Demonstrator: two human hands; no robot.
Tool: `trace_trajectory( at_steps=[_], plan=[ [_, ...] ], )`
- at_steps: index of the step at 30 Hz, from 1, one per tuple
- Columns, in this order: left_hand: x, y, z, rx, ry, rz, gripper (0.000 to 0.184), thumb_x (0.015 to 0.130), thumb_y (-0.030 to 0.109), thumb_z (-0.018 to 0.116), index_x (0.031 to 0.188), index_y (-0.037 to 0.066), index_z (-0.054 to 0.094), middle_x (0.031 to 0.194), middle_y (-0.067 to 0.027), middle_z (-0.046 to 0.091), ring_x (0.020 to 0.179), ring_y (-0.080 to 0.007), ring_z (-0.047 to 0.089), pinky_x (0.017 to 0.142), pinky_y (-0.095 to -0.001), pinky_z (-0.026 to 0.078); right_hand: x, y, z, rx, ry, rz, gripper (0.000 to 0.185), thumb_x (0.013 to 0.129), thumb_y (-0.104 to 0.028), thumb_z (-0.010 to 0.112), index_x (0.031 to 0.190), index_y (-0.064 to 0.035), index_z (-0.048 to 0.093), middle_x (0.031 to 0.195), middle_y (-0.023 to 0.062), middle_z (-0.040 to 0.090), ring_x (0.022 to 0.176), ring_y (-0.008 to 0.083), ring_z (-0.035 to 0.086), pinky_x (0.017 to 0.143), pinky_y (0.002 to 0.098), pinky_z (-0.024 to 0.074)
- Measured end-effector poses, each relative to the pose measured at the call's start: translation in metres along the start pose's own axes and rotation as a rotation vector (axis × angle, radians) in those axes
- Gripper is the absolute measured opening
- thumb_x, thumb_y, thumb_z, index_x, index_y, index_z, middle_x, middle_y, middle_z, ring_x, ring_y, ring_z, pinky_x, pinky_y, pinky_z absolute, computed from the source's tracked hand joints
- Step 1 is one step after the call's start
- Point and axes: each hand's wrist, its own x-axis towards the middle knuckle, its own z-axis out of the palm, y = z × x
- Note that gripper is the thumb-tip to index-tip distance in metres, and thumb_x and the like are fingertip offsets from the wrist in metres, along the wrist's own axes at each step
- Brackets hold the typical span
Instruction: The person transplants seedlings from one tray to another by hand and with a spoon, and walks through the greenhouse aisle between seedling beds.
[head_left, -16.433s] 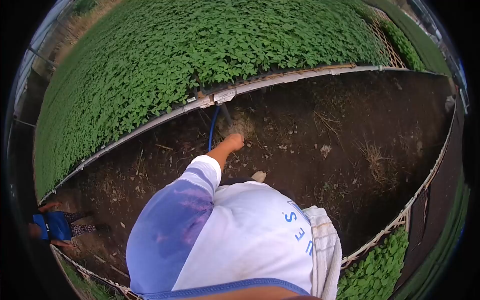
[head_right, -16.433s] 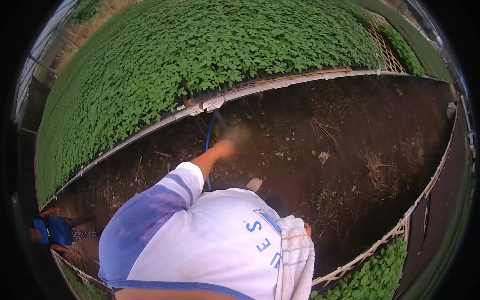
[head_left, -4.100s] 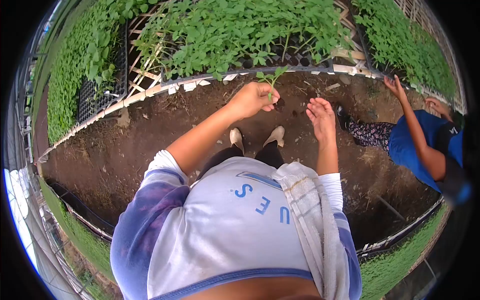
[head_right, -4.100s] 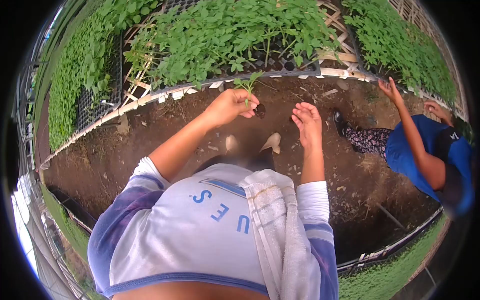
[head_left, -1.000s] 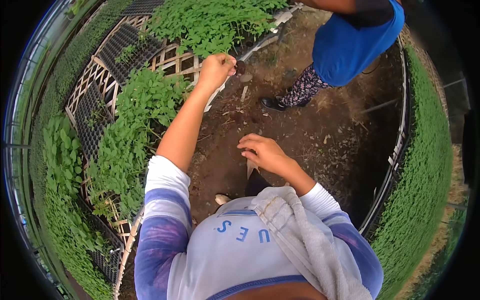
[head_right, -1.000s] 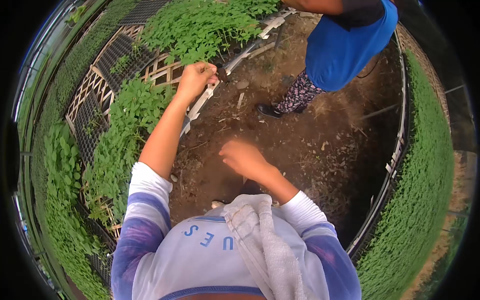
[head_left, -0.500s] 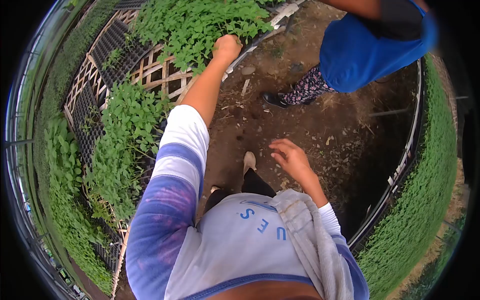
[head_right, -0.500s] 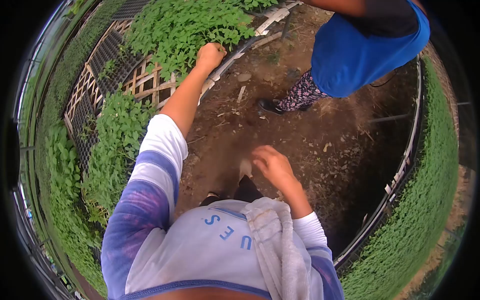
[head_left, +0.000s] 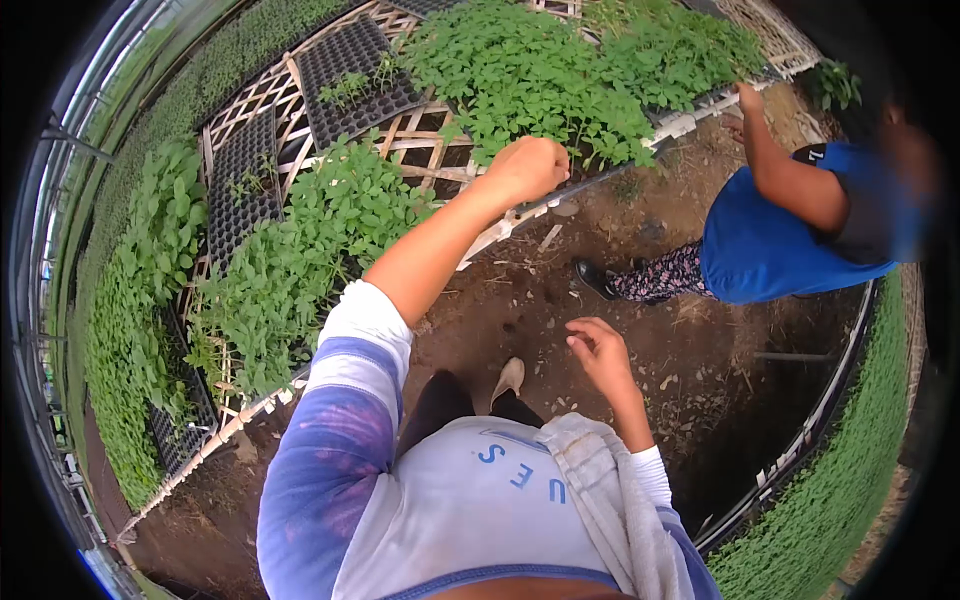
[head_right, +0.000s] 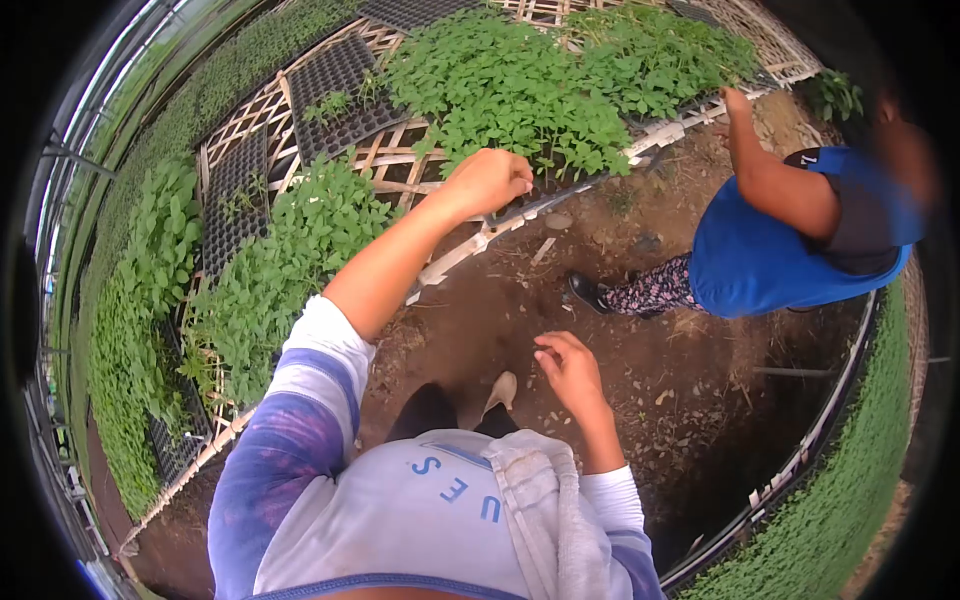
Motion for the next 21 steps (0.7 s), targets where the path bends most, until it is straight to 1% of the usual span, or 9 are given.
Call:
trace_trajectory(
  at_steps=[4, 7, 8, 12, 13, 17, 18, 20, 21],
  plan=[
    [-0.022, -0.064, -0.076, 0.081, 0.085, -0.111, 0.022, 0.084, 0.022, 0.07, 0.097, 0.005, 0.073, 0.091, -0.0148, 0.074, 0.086, -0.0295, 0.071, 0.081, -0.0395, 0.054, 0.035, -0.036, 0.007, -0.028, -0.016, -0.065, 0.021, 0.088, -0.007, 0.069, 0.109, -0.0031, 0.07, 0.111, 0.0093, 0.067, 0.085, 0.0204, 0.069, 0.073, 0.0307, 0.054],
    [-0.031, -0.112, -0.131, 0.065, 0.164, -0.284, 0.021, 0.084, 0.02, 0.07, 0.1, 0.007, 0.074, 0.086, -0.0131, 0.072, 0.08, -0.0247, 0.07, 0.077, -0.0373, 0.053, 0.059, -0.054, 0.023, -0.005, 0.022, -0.146, 0.02, 0.088, -0.009, 0.069, 0.107, -0.003, 0.07, 0.1, 0.0095, 0.069, 0.078, 0.0202, 0.068, 0.069, 0.031, 0.0531],
    [-0.027, -0.145, -0.138, 0.092, 0.256, -0.226, 0.02, 0.085, 0.019, 0.069, 0.099, 0.005, 0.073, 0.082, -0.0126, 0.071, 0.074, -0.0221, 0.068, 0.075, -0.0362, 0.052, 0.066, -0.057, 0.03, 0.012, 0.031, -0.091, 0.019, 0.088, -0.011, 0.069, 0.106, -0.0029, 0.07, 0.091, 0.0093, 0.069, 0.073, 0.0201, 0.067, 0.067, 0.0313, 0.0525],
    [-0.007, -0.203, -0.171, -0.015, 0.237, -0.304, 0.017, 0.086, 0.016, 0.067, 0.096, 0.002, 0.071, 0.076, -0.0072, 0.069, 0.066, -0.0162, 0.065, 0.065, -0.0322, 0.051, 0.095, -0.094, 0.045, -0.134, 0.084, 0.047, 0.02, 0.088, -0.015, 0.071, 0.104, -0.0027, 0.071, 0.072, 0.0086, 0.066, 0.061, 0.0194, 0.061, 0.061, 0.0317, 0.0498],
    [0.0, -0.214, -0.174, -0.01, 0.238, -0.325, 0.022, 0.083, 0.023, 0.068, 0.097, 0.008, 0.075, 0.091, -0.0155, 0.073, 0.088, -0.0315, 0.069, 0.083, -0.0418, 0.053, 0.103, -0.094, 0.051, -0.104, 0.119, 0.05, 0.02, 0.087, -0.013, 0.071, 0.104, -0.0035, 0.071, 0.073, 0.0077, 0.063, 0.06, 0.0176, 0.057, 0.059, 0.0308, 0.0477],
    [0.026, -0.25, -0.169, -0.044, 0.132, -0.339, 0.02, 0.085, 0.021, 0.067, 0.097, 0.007, 0.074, 0.088, -0.0154, 0.072, 0.085, -0.0322, 0.069, 0.08, -0.0425, 0.053, 0.139, -0.114, 0.073, -0.116, 0.209, -0.108, 0.019, 0.085, -0.008, 0.07, 0.103, -0.0037, 0.07, 0.078, 0.0055, 0.057, 0.063, 0.0148, 0.053, 0.061, 0.0289, 0.0471],
    [0.032, -0.255, -0.166, -0.056, 0.118, -0.323, 0.02, 0.085, 0.021, 0.067, 0.097, 0.007, 0.074, 0.088, -0.0154, 0.072, 0.085, -0.0322, 0.069, 0.08, -0.0425, 0.053, 0.148, -0.121, 0.08, -0.103, 0.18, -0.049, 0.018, 0.086, -0.008, 0.069, 0.103, -0.0032, 0.07, 0.084, 0.0076, 0.061, 0.069, 0.0198, 0.06, 0.066, 0.031, 0.0499],
    [0.041, -0.27, -0.161, 0.016, -0.044, -0.298, 0.013, 0.087, 0.014, 0.065, 0.093, 0.003, 0.069, 0.075, -0.0061, 0.067, 0.061, -0.0146, 0.063, 0.059, -0.0327, 0.051, 0.162, -0.123, 0.097, -0.143, 0.195, -0.114, 0.017, 0.086, -0.007, 0.067, 0.102, -0.003, 0.07, 0.09, 0.0107, 0.065, 0.078, 0.0283, 0.066, 0.073, 0.0348, 0.0522],
    [0.044, -0.278, -0.156, 0.018, -0.065, -0.243, 0.012, 0.087, 0.012, 0.066, 0.093, 0.002, 0.069, 0.075, -0.0075, 0.068, 0.061, -0.0153, 0.064, 0.059, -0.0327, 0.052, 0.167, -0.129, 0.104, -0.137, 0.182, -0.097, 0.016, 0.087, -0.008, 0.065, 0.102, -0.0029, 0.07, 0.097, 0.0132, 0.067, 0.088, 0.0345, 0.067, 0.079, 0.0376, 0.053]
  ],
)
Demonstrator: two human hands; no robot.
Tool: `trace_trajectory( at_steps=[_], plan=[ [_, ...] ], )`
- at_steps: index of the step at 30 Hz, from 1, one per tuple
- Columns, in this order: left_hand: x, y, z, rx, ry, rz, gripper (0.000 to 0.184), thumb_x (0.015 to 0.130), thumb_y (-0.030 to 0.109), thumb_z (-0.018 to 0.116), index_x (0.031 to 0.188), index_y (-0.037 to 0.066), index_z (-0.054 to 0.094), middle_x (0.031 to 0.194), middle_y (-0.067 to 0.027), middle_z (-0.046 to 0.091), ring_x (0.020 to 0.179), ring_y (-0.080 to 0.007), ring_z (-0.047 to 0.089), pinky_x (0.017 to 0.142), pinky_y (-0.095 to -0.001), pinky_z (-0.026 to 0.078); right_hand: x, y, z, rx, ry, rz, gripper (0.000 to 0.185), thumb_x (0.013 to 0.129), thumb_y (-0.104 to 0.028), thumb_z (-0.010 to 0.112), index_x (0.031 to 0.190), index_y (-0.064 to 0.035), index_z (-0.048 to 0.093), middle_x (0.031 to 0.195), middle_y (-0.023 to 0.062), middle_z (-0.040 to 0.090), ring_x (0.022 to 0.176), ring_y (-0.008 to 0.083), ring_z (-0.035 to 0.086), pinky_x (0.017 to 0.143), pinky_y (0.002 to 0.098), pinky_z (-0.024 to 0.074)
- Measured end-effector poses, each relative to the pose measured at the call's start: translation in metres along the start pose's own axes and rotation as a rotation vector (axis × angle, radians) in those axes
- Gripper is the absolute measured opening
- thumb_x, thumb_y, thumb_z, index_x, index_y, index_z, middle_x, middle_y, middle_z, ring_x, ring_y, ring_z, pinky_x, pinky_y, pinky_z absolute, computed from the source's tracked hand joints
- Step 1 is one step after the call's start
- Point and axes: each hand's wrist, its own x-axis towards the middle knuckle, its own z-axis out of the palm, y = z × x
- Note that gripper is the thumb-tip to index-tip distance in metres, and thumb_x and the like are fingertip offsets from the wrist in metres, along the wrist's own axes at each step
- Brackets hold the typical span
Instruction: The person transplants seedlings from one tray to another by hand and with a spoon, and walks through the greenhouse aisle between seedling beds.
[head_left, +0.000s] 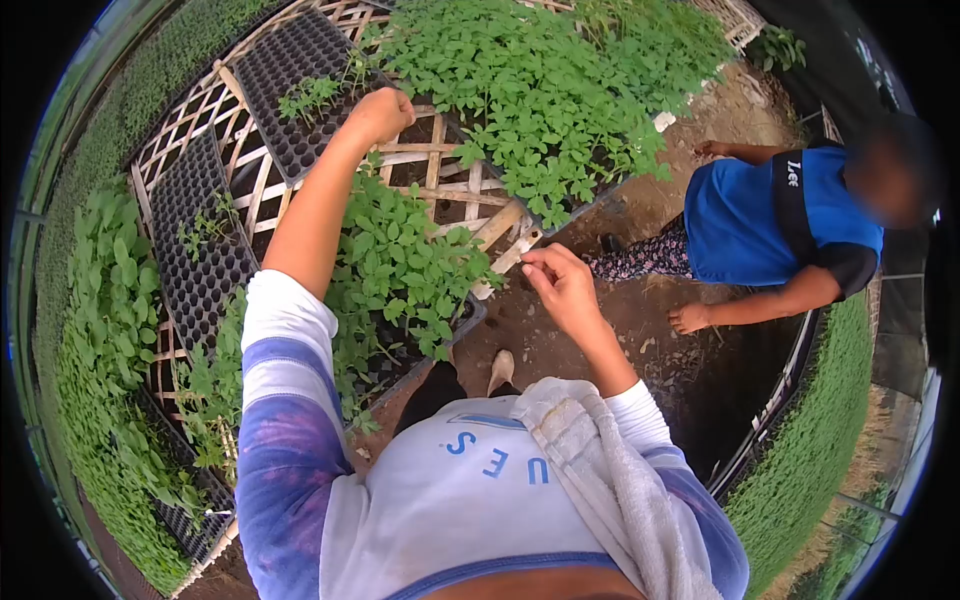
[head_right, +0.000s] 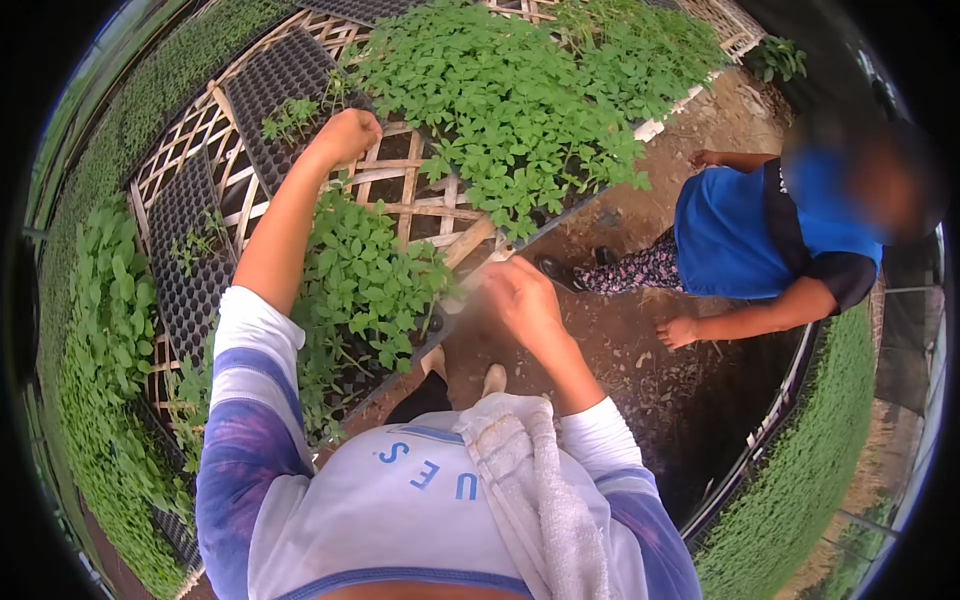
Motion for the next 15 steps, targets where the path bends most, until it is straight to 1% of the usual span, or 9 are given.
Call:
trace_trajectory(
  at_steps=[5, 7, 8, 10, 11, 12, 13, 14, 15],
  plan=[
    [0.022, 0.004, 0.027, -0.026, -0.187, 0.113, 0.01, 0.086, 0.005, 0.062, 0.089, -0.002, 0.067, 0.074, -0.0089, 0.068, 0.061, -0.0173, 0.065, 0.06, -0.0336, 0.054, 0.007, -0.003, 0.029, 0.019, -0.01, 0.046, 0.016, 0.089, -0.012, 0.064, 0.101, -0.0033, 0.07, 0.1, 0.0142, 0.069, 0.091, 0.0345, 0.068, 0.08, 0.0366, 0.0536],
    [0.041, 0.008, 0.051, -0.017, -0.233, 0.18, 0.01, 0.085, 0.003, 0.061, 0.089, -0.003, 0.068, 0.075, -0.0093, 0.069, 0.064, -0.018, 0.067, 0.06, -0.0333, 0.055, 0.008, 0.004, 0.037, 0.053, 0.039, -0.006, 0.01, 0.088, -0.005, 0.069, 0.097, 0.0, 0.07, 0.076, 0.0067, 0.059, 0.064, 0.0144, 0.056, 0.06, 0.027, 0.0453],
    [0.053, 0.009, 0.066, -0.016, -0.235, 0.183, 0.01, 0.085, 0.003, 0.061, 0.089, -0.003, 0.068, 0.075, -0.0093, 0.069, 0.064, -0.018, 0.067, 0.06, -0.0333, 0.055, 0.013, -0.001, 0.037, 0.052, 0.042, -0.004, 0.01, 0.088, -0.005, 0.069, 0.097, 0.0, 0.07, 0.076, 0.0067, 0.059, 0.064, 0.0144, 0.056, 0.06, 0.027, 0.0453],
    [0.078, 0.012, 0.093, -0.126, -0.239, 0.201, 0.014, 0.085, 0.002, 0.061, 0.094, -0.003, 0.07, 0.077, -0.0101, 0.07, 0.066, -0.0184, 0.068, 0.062, -0.0336, 0.056, 0.027, -0.02, 0.032, -0.194, -0.028, -0.15, 0.013, 0.085, -0.003, 0.069, 0.098, -0.0022, 0.07, 0.082, 0.0088, 0.062, 0.071, 0.0217, 0.061, 0.064, 0.0318, 0.0492],
    [0.086, 0.014, 0.101, -0.124, -0.247, 0.207, 0.014, 0.085, 0.002, 0.061, 0.094, -0.003, 0.07, 0.077, -0.0101, 0.07, 0.066, -0.0184, 0.068, 0.062, -0.0336, 0.056, 0.046, -0.032, 0.03, -0.28, 0.039, -0.303, 0.017, 0.083, -0.002, 0.069, 0.1, -0.0038, 0.07, 0.087, 0.0092, 0.063, 0.077, 0.0252, 0.062, 0.068, 0.035, 0.0502],
    [0.094, 0.018, 0.108, -0.199, -0.235, 0.106, 0.015, 0.084, 0.005, 0.063, 0.095, 0.001, 0.072, 0.078, -0.0132, 0.071, 0.072, -0.0226, 0.069, 0.067, -0.0364, 0.055, 0.074, -0.04, 0.029, -0.367, 0.107, -0.456, 0.021, 0.081, -0.002, 0.069, 0.102, -0.0054, 0.07, 0.091, 0.0097, 0.064, 0.083, 0.0286, 0.063, 0.072, 0.0381, 0.0513],
    [0.102, 0.019, 0.117, -0.272, -0.223, 0.004, 0.016, 0.083, 0.007, 0.065, 0.096, 0.004, 0.074, 0.08, -0.0162, 0.071, 0.077, -0.0269, 0.07, 0.072, -0.0392, 0.055, 0.099, -0.043, 0.029, -0.382, 0.143, -0.481, 0.025, 0.08, -0.002, 0.069, 0.105, -0.0065, 0.069, 0.096, 0.0094, 0.064, 0.09, 0.029, 0.062, 0.08, 0.0391, 0.0503],
    [0.112, 0.015, 0.127, -0.246, -0.172, 0.005, 0.017, 0.083, 0.009, 0.068, 0.098, 0.005, 0.074, 0.085, -0.015, 0.073, 0.08, -0.0279, 0.07, 0.074, -0.0395, 0.055, 0.125, -0.041, 0.031, -0.396, 0.18, -0.506, 0.029, 0.079, -0.002, 0.069, 0.108, -0.0076, 0.068, 0.102, 0.0091, 0.064, 0.097, 0.0295, 0.061, 0.087, 0.0401, 0.0494],
    [0.116, 0.013, 0.132, -0.243, -0.178, 0.009, 0.017, 0.083, 0.009, 0.068, 0.098, 0.005, 0.074, 0.085, -0.015, 0.073, 0.08, -0.0279, 0.07, 0.074, -0.0395, 0.055, 0.155, -0.029, 0.038, -0.452, 0.216, -0.495, 0.028, 0.081, -0.01, 0.069, 0.109, -0.0078, 0.068, 0.11, 0.0097, 0.063, 0.108, 0.0294, 0.058, 0.098, 0.0441, 0.0431]
  ],
)
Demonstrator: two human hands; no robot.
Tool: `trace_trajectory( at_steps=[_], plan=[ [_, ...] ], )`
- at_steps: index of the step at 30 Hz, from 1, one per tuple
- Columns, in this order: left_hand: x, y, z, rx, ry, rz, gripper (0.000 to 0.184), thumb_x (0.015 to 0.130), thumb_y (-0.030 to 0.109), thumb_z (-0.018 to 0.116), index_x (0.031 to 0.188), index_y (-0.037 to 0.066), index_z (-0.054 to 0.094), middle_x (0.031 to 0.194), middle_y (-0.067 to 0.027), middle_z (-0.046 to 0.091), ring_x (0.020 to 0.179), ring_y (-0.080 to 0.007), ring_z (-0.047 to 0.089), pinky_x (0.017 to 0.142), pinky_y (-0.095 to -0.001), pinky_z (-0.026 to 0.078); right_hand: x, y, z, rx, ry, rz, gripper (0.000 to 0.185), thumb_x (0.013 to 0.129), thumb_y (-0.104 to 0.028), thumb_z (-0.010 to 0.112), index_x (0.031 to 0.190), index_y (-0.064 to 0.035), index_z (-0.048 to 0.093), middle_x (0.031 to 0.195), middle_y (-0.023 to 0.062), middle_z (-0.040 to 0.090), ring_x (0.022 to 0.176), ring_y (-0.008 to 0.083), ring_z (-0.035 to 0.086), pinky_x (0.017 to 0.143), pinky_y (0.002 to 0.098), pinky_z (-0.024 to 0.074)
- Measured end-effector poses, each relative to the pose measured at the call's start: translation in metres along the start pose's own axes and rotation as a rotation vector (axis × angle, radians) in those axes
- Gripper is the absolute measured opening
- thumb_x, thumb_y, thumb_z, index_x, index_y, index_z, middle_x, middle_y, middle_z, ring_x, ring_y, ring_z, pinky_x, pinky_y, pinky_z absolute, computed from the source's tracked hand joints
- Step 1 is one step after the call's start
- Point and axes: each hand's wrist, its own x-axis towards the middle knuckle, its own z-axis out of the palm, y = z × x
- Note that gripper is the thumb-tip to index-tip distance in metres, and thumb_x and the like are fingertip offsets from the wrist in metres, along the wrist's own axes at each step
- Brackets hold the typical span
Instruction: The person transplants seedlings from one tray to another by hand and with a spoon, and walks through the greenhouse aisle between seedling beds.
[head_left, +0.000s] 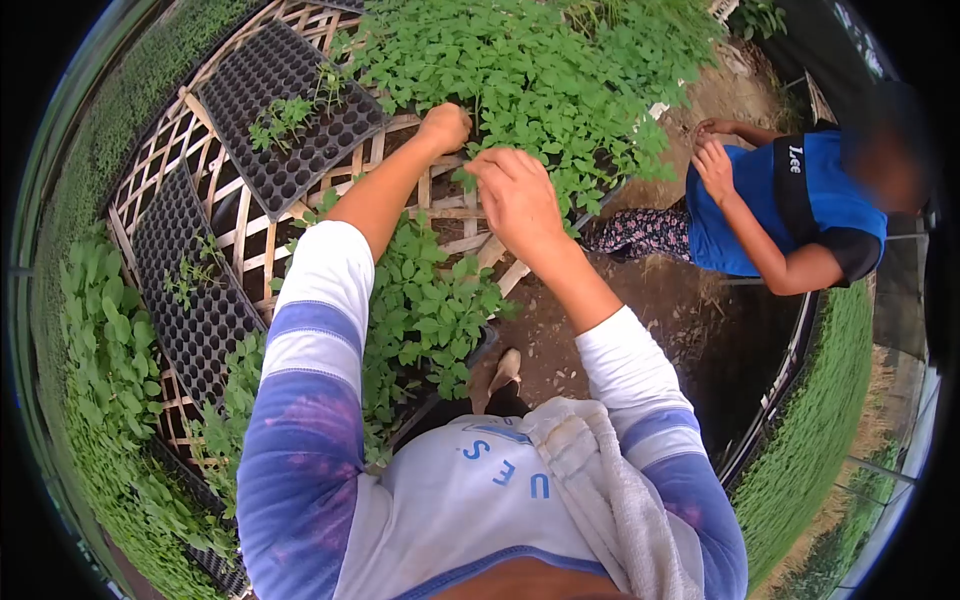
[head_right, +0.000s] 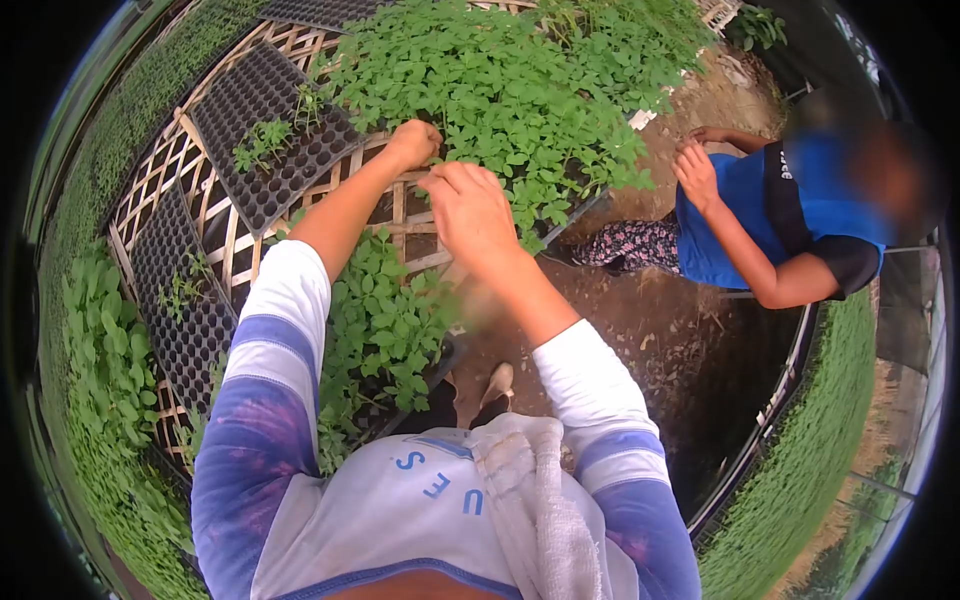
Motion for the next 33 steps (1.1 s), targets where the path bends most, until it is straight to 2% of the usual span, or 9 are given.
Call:
trace_trajectory(
  at_steps=[1, 2, 5, 6, 7, 18, 21, 26, 33],
  plan=[
    [0.004, -0.002, 0.002, 0.079, 0.06, 0.033, 0.018, 0.082, 0.011, 0.07, 0.099, 0.006, 0.074, 0.09, -0.0144, 0.073, 0.083, -0.0282, 0.07, 0.076, -0.0394, 0.055, 0.012, 0.018, 0.017, -0.063, 0.019, 0.009, 0.029, 0.084, -0.019, 0.068, 0.11, -0.008, 0.068, 0.119, 0.0102, 0.061, 0.119, 0.0293, 0.054, 0.108, 0.048, 0.0368],
    [0.007, -0.003, 0.003, 0.159, 0.121, 0.066, 0.019, 0.082, 0.013, 0.071, 0.1, 0.008, 0.075, 0.094, -0.0137, 0.073, 0.085, -0.0285, 0.07, 0.078, -0.0392, 0.055, 0.013, 0.031, 0.026, -0.064, 0.024, 0.016, 0.029, 0.084, -0.019, 0.068, 0.11, -0.008, 0.068, 0.119, 0.0102, 0.061, 0.119, 0.0293, 0.054, 0.108, 0.048, 0.0368],
    [0.009, -0.003, 0.006, 0.115, 0.122, 0.063, 0.027, 0.081, 0.019, 0.076, 0.107, 0.014, 0.074, 0.104, -0.0126, 0.072, 0.095, -0.0295, 0.069, 0.084, -0.0405, 0.053, 0.011, 0.051, 0.042, -0.339, -0.219, 0.153, 0.039, 0.092, -0.04, 0.062, 0.121, -0.0154, 0.067, 0.149, 0.0115, 0.042, 0.146, 0.0346, 0.024, 0.116, 0.0661, 0.0093],
    [0.005, -0.002, 0.01, 0.16, 0.165, 0.119, 0.029, 0.081, 0.021, 0.076, 0.109, 0.015, 0.074, 0.105, -0.0127, 0.072, 0.097, -0.0295, 0.068, 0.085, -0.041, 0.053, 0.005, 0.052, 0.04, -0.332, -0.228, 0.165, 0.039, 0.092, -0.04, 0.062, 0.121, -0.0154, 0.067, 0.149, 0.0115, 0.042, 0.146, 0.0346, 0.024, 0.116, 0.0661, 0.0093],
    [0.003, 0.001, 0.013, 0.075, 0.188, 0.082, 0.024, 0.079, 0.013, 0.076, 0.102, 0.006, 0.074, 0.097, -0.0156, 0.073, 0.09, -0.0281, 0.07, 0.083, -0.038, 0.053, 0.0, 0.054, 0.037, -0.365, -0.297, 0.205, 0.038, 0.091, -0.039, 0.063, 0.12, -0.0152, 0.068, 0.148, 0.0131, 0.043, 0.145, 0.0354, 0.025, 0.116, 0.0657, 0.0105],
    [0.005, 0.007, 0.012, 0.114, 0.151, 0.123, 0.019, 0.081, 0.014, 0.074, 0.098, 0.004, 0.074, 0.098, -0.0169, 0.073, 0.09, -0.0311, 0.069, 0.085, -0.0398, 0.052, -0.022, 0.061, 0.03, -0.349, -0.26, 0.251, 0.032, 0.088, -0.032, 0.067, 0.114, -0.0141, 0.071, 0.141, 0.0189, 0.048, 0.142, 0.0381, 0.031, 0.117, 0.0627, 0.014],
    [0.007, 0.006, 0.009, 0.111, 0.137, 0.145, 0.017, 0.086, 0.013, 0.07, 0.1, 0.004, 0.073, 0.097, -0.0139, 0.073, 0.089, -0.027, 0.07, 0.081, -0.0384, 0.055, -0.022, 0.06, 0.03, -0.344, -0.249, 0.251, 0.032, 0.087, -0.031, 0.068, 0.114, -0.0142, 0.072, 0.14, 0.0187, 0.048, 0.141, 0.038, 0.031, 0.117, 0.0622, 0.0145],
    [0.001, 0.014, -0.006, -0.257, 0.001, -0.014, 0.015, 0.096, 0.011, 0.061, 0.108, 0.004, 0.065, 0.104, -0.0094, 0.068, 0.09, -0.0171, 0.069, 0.071, -0.031, 0.06, -0.023, 0.059, 0.03, -0.33, -0.24, 0.259, 0.031, 0.087, -0.03, 0.068, 0.114, -0.0145, 0.072, 0.14, 0.0175, 0.049, 0.141, 0.0371, 0.032, 0.117, 0.062, 0.0152],
    [-0.04, 0.032, -0.046, -0.512, -0.013, 0.058, 0.014, 0.097, 0.007, 0.059, 0.106, -0.003, 0.059, 0.106, -0.0128, 0.064, 0.089, -0.0221, 0.07, 0.076, -0.0329, 0.061, -0.021, 0.048, 0.024, -0.329, -0.271, 0.258, 0.035, 0.089, -0.031, 0.067, 0.121, -0.0152, 0.069, 0.143, 0.0161, 0.049, 0.142, 0.0358, 0.032, 0.117, 0.0606, 0.0184]
  ],
)
